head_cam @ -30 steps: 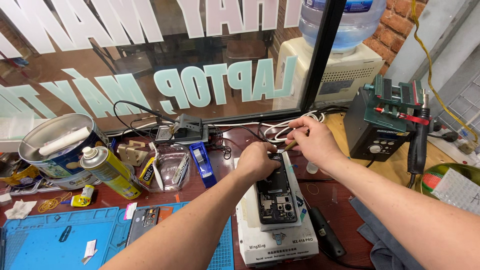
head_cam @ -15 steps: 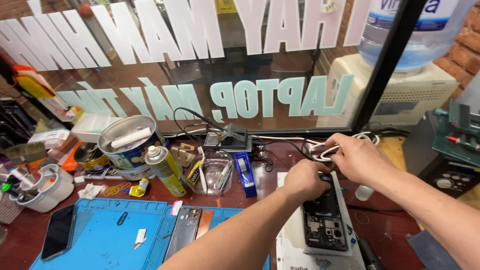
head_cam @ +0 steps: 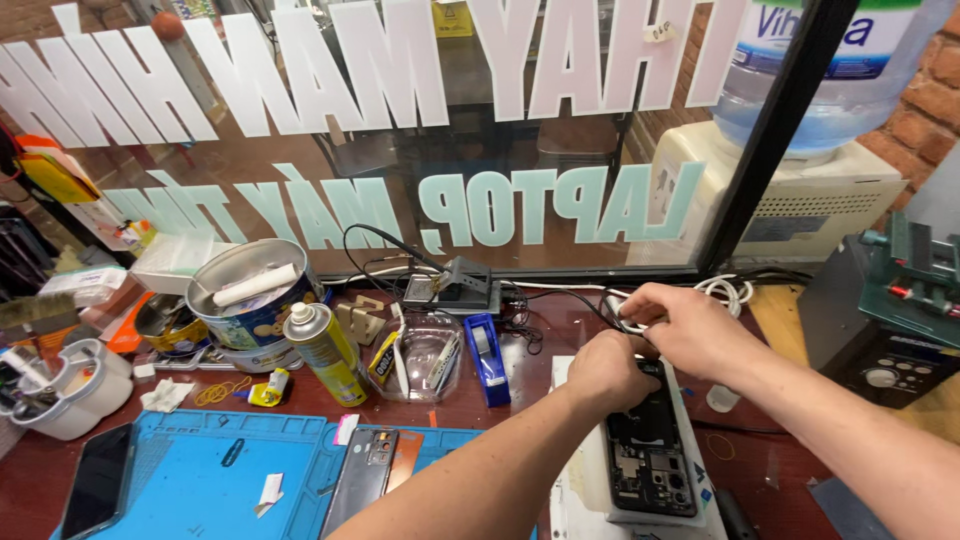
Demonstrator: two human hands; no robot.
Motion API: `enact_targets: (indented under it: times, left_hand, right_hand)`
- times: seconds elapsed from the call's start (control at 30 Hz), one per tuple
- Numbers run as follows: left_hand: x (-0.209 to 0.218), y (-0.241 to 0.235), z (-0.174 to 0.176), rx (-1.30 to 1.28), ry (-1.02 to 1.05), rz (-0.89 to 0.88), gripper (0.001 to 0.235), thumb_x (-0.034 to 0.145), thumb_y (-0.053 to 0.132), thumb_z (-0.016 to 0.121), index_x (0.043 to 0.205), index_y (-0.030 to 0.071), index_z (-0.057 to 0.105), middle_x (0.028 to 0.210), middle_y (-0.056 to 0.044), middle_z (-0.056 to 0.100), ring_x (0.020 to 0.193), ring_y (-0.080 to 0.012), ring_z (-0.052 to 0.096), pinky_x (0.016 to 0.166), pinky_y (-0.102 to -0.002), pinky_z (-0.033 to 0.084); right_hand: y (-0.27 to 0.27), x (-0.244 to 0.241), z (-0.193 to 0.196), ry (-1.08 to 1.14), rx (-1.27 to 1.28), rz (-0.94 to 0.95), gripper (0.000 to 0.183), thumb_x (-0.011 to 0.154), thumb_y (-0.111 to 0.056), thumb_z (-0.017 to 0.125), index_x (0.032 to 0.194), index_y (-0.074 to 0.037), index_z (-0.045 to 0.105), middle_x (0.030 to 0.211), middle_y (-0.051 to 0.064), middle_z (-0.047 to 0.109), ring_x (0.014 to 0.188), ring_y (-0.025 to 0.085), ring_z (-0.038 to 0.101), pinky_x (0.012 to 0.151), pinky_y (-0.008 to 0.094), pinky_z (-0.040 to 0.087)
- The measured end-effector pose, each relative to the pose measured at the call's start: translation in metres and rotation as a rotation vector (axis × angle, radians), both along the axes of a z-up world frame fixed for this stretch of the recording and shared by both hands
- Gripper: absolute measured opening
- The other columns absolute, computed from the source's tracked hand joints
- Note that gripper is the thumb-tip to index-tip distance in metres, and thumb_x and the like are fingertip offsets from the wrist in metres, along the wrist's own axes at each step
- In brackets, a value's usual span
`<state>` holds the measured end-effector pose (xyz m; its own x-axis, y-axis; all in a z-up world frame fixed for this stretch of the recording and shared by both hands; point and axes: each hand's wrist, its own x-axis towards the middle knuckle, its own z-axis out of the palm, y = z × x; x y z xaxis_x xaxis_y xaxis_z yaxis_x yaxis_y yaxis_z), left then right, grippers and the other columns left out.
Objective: The person uses a screwdriver to remove screws from a disassembled smartphone and then uses a wooden stick to clean or adjust internal components. The work is performed on a cluttered workbench with various tools and parts visible.
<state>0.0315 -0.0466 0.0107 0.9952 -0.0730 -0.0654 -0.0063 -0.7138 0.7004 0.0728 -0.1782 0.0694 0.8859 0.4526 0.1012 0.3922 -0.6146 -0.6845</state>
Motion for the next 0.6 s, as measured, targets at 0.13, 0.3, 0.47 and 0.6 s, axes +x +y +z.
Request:
enact_targets:
  times: [0.13,0.3,0.47,0.6]
  left_hand:
    - [0.003,0.001,-0.002,-0.022,0.02,-0.012,0.048,0.073,0.025,0.083,0.12,0.023,0.076,0.104,-0.013,0.077,0.099,-0.0273,0.074,0.089,-0.04,0.057]
    - [0.005,0.001,0.0,-0.003,0.058,-0.006,0.047,0.072,0.024,0.084,0.119,0.023,0.077,0.106,-0.012,0.077,0.1,-0.0268,0.074,0.089,-0.04,0.056]
    - [0.005,-0.001,-0.001,-0.003,0.024,-0.005,0.048,0.072,0.025,0.085,0.118,0.022,0.077,0.108,-0.012,0.076,0.103,-0.0268,0.072,0.091,-0.04,0.055]
    - [0.004,0.001,-0.002,-0.012,0.033,0.001,0.045,0.072,0.025,0.084,0.117,0.022,0.077,0.108,-0.012,0.077,0.102,-0.0274,0.073,0.091,-0.04,0.056]
  right_hand:
    - [-0.003,-0.006,-0.001,-0.069,-0.12,-0.126,0.023,0.091,-0.016,0.061,0.109,-0.015,0.075,0.105,0.009,0.079,0.099,0.026,0.076,0.087,0.039,0.059]
    - [-0.004,-0.015,0.006,-0.08,-0.203,-0.145,0.023,0.091,-0.019,0.065,0.113,-0.016,0.071,0.104,0.011,0.077,0.096,0.028,0.075,0.086,0.041,0.057]
    - [-0.003,-0.018,0.005,-0.101,-0.069,-0.127,0.031,0.086,-0.008,0.056,0.11,-0.015,0.074,0.103,0.01,0.08,0.097,0.026,0.076,0.086,0.038,0.059]
    - [-0.002,-0.019,0.003,-0.123,-0.169,-0.114,0.024,0.087,-0.017,0.068,0.111,-0.013,0.071,0.102,0.01,0.077,0.098,0.025,0.074,0.087,0.038,0.057]
